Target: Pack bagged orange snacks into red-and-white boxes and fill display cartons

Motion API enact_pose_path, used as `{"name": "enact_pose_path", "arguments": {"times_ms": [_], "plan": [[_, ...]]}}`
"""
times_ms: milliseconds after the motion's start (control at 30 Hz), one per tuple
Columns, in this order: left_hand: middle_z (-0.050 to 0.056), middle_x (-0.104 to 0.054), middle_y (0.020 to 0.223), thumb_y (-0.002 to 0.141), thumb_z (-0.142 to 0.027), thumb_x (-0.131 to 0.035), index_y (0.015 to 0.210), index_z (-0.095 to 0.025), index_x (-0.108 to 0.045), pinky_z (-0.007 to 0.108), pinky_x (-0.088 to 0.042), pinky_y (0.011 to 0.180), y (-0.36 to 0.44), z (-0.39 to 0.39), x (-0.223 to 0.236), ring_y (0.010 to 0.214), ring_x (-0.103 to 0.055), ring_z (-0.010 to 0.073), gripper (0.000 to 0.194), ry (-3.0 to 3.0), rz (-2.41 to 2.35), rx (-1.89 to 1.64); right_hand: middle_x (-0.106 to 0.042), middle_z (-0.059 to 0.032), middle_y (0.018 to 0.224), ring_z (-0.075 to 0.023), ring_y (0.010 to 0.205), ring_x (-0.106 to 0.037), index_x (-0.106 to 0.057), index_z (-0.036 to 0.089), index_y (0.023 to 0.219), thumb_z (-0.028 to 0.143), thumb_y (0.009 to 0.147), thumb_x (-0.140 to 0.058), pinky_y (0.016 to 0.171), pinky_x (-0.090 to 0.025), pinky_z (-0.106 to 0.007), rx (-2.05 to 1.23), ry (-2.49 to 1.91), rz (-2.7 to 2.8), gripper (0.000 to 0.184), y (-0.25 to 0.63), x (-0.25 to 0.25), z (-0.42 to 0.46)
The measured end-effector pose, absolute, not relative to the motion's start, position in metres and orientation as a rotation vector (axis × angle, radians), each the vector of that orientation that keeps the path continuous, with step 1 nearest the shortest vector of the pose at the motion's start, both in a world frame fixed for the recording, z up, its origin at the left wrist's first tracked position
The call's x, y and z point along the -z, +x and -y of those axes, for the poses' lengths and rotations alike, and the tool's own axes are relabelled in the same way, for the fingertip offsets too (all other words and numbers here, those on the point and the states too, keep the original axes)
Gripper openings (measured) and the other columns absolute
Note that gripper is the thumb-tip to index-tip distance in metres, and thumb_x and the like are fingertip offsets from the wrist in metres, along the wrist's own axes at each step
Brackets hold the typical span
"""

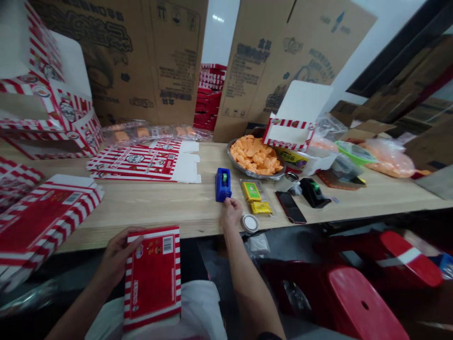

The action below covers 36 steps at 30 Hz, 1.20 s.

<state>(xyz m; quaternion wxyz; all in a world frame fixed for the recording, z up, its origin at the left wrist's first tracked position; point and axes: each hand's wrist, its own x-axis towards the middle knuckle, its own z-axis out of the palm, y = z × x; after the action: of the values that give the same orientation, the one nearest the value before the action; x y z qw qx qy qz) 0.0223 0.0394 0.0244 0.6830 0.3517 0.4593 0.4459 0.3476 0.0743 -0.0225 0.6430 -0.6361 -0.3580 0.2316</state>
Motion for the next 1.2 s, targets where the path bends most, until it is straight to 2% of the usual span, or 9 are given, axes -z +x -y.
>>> {"name": "enact_pose_path", "arguments": {"times_ms": [100, 200, 367, 567, 700, 867, 933, 1100, 1200], "plan": [[-0.001, -0.068, 0.071, 0.059, -0.034, -0.081, 0.084, -0.017, -0.063, 0.025, -0.052, 0.055, 0.027, -0.038, -0.022, 0.059, -0.064, 0.0149, 0.035, 0.832, -0.999, -1.034, -0.041, 0.0051, 0.054, -0.0141, 0.058, -0.048, -0.040, 0.023, 0.055, 0.052, 0.068, -0.053, 0.065, -0.049, -0.033, -0.553, -1.433, 0.710, 0.034, 0.338, 0.015, -0.068], [-0.001, -0.066, 0.071, 0.062, -0.033, -0.079, 0.083, -0.016, -0.063, 0.023, -0.051, 0.056, 0.029, -0.037, -0.017, 0.059, -0.063, 0.0130, 0.032, 0.849, -0.975, -1.039, -0.053, 0.0020, 0.064, -0.0145, 0.064, -0.054, -0.053, 0.021, 0.061, 0.044, 0.068, -0.062, 0.067, -0.050, -0.032, -0.811, -1.385, 0.916, 0.026, 0.316, -0.017, -0.069], [-0.001, -0.066, 0.071, 0.064, -0.032, -0.078, 0.084, -0.016, -0.062, 0.024, -0.050, 0.057, 0.031, -0.035, -0.014, 0.059, -0.061, 0.0129, 0.031, 0.846, -0.903, -1.004, -0.061, -0.0011, 0.074, -0.0139, 0.071, -0.055, -0.065, 0.017, 0.069, 0.027, 0.077, -0.064, 0.068, -0.044, -0.026, -1.468, -0.849, 2.336, 0.013, 0.256, -0.095, -0.103], [0.001, -0.068, 0.076, 0.063, -0.031, -0.079, 0.084, -0.016, -0.063, 0.025, -0.049, 0.059, 0.033, -0.034, -0.017, 0.061, -0.062, 0.0139, 0.030, 0.835, -0.865, -1.029, -0.057, -0.0006, 0.064, -0.0126, 0.063, -0.047, -0.061, 0.016, 0.057, 0.016, 0.070, -0.070, 0.060, -0.035, -0.024, -1.022, -0.755, 3.046, 0.016, 0.199, -0.113, -0.124], [0.002, -0.068, 0.075, 0.062, -0.031, -0.079, 0.081, -0.015, -0.064, 0.026, -0.049, 0.061, 0.031, -0.030, -0.023, 0.064, -0.062, 0.0148, 0.029, 0.826, -0.876, -1.060, -0.055, 0.0024, 0.056, -0.0104, 0.054, -0.044, -0.061, 0.016, 0.055, 0.032, 0.058, -0.081, 0.052, -0.032, -0.023, -1.126, -0.952, 2.873, 0.026, 0.196, -0.095, -0.128], [0.001, -0.068, 0.074, 0.066, -0.032, -0.077, 0.082, -0.016, -0.066, 0.024, -0.049, 0.061, 0.026, -0.018, -0.030, 0.064, -0.061, 0.0136, 0.025, 0.904, -0.889, -1.040, -0.062, 0.0038, 0.057, -0.0093, 0.048, -0.051, -0.068, 0.013, 0.072, 0.049, 0.047, -0.082, 0.048, -0.038, -0.020, -2.439, -0.822, 2.058, 0.047, 0.202, -0.053, -0.124], [0.002, -0.068, 0.074, 0.066, -0.031, -0.076, 0.082, -0.015, -0.066, 0.023, -0.049, 0.060, 0.022, -0.015, -0.033, 0.064, -0.061, 0.0138, 0.024, 0.938, -0.890, -1.013, -0.067, -0.0003, 0.065, -0.0112, 0.051, -0.056, -0.069, 0.011, 0.081, 0.052, 0.048, -0.081, 0.051, -0.042, -0.022, -2.686, -0.784, 1.637, 0.054, 0.203, -0.039, -0.115], [0.000, -0.067, 0.076, 0.065, -0.033, -0.077, 0.088, -0.017, -0.063, 0.024, -0.051, 0.061, -0.001, -0.023, -0.040, 0.063, -0.062, 0.0131, 0.031, 0.753, -1.138, -1.377, -0.071, -0.0048, 0.085, -0.0146, 0.072, -0.064, -0.067, 0.014, 0.090, 0.047, 0.063, -0.078, 0.067, -0.049, -0.025, -2.402, -0.796, 1.167, 0.044, 0.209, -0.035, -0.105], [0.001, -0.067, 0.086, 0.070, -0.041, -0.071, 0.100, -0.020, -0.058, 0.030, -0.054, 0.069, -0.022, -0.034, -0.035, 0.072, -0.065, 0.0168, 0.039, 0.570, -1.345, -1.670, -0.070, -0.0057, 0.095, -0.0156, 0.081, -0.065, -0.065, 0.016, 0.099, 0.034, 0.058, -0.084, 0.075, -0.049, -0.028, -2.352, -0.742, 1.265, 0.049, 0.214, -0.038, -0.111]]}}
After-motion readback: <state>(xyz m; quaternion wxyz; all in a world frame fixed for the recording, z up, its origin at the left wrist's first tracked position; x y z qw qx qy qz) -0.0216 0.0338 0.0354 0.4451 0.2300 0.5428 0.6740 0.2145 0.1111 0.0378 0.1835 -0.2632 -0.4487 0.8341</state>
